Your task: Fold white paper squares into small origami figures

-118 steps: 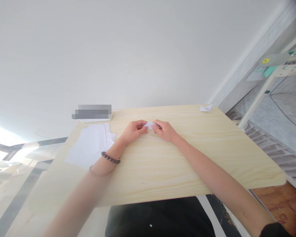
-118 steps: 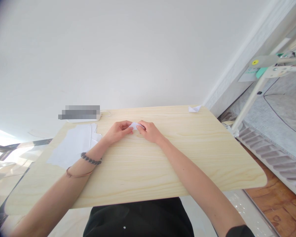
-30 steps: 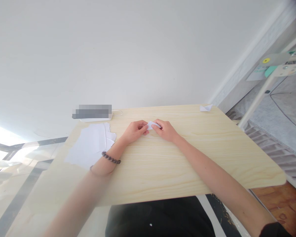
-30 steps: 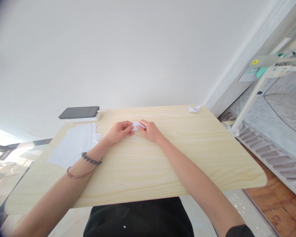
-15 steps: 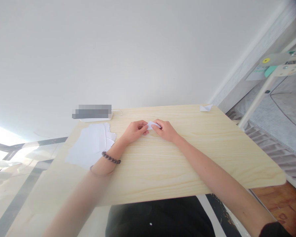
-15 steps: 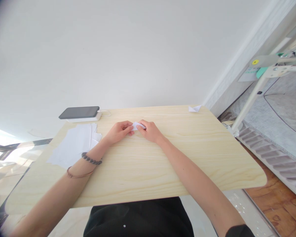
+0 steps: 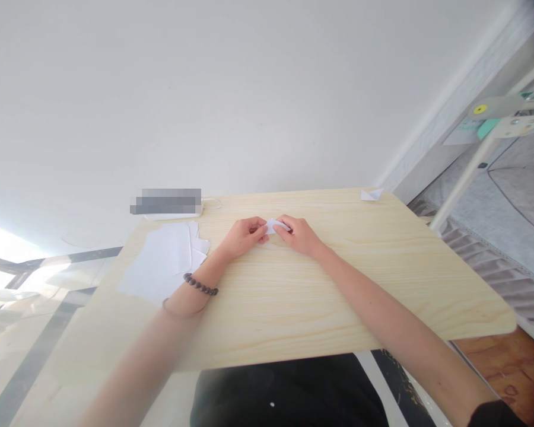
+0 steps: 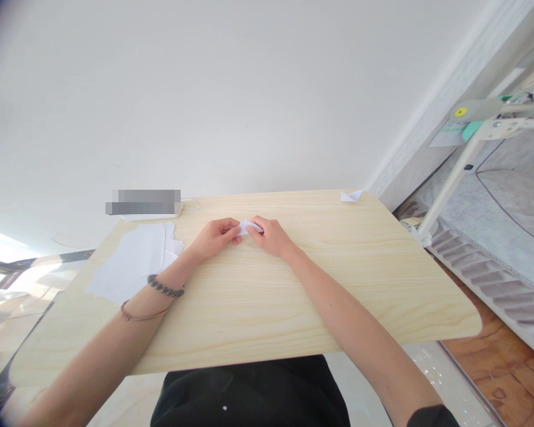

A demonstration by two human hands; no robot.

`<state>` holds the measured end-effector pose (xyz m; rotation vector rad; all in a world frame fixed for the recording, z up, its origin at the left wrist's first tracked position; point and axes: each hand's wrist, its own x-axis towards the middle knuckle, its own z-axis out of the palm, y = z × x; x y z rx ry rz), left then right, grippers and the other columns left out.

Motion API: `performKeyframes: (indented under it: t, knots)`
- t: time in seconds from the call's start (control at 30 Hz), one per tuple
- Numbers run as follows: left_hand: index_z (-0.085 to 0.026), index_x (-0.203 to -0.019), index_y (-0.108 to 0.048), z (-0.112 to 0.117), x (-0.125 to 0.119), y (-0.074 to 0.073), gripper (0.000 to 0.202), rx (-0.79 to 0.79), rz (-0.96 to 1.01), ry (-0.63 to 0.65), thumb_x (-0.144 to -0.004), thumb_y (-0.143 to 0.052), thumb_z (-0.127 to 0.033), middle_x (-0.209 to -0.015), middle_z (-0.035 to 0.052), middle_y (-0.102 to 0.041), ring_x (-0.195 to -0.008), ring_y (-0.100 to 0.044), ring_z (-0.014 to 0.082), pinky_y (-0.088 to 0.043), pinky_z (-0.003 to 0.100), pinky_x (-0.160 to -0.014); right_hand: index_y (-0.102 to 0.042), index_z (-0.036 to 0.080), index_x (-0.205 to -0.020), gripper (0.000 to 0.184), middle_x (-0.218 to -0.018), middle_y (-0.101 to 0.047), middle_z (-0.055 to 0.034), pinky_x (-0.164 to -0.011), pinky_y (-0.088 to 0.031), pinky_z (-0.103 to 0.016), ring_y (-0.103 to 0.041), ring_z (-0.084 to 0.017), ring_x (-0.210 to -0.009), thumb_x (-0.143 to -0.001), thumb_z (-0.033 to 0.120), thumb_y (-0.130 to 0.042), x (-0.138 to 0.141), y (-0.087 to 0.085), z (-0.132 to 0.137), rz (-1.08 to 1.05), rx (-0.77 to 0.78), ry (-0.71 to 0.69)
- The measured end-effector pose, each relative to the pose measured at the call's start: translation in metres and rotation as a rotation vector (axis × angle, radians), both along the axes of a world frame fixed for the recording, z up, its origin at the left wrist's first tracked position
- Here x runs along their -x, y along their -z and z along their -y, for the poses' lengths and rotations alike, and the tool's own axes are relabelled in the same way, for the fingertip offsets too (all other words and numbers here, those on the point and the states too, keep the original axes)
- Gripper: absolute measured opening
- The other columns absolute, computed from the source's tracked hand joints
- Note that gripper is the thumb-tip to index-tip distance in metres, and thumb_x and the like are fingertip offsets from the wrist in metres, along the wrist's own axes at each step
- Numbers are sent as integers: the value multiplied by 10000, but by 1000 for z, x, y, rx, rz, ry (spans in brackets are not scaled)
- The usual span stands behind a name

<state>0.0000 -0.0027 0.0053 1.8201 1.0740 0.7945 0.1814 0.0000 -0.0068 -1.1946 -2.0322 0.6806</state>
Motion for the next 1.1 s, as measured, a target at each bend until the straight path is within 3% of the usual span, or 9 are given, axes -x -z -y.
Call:
performKeyframes:
  t: [1.1]
  knots:
    - [-143, -851, -586, 0, 0, 0, 270, -7, 17, 8, -789, -460, -373, -708, 34, -642, -658, -580, 131, -433, 245, -659, -501, 169, -717, 256, -576, -436, 37, -503, -274, -208, -360, -73, -503, -803, 377, -379, 0, 0, 0, 15, -3, -1]
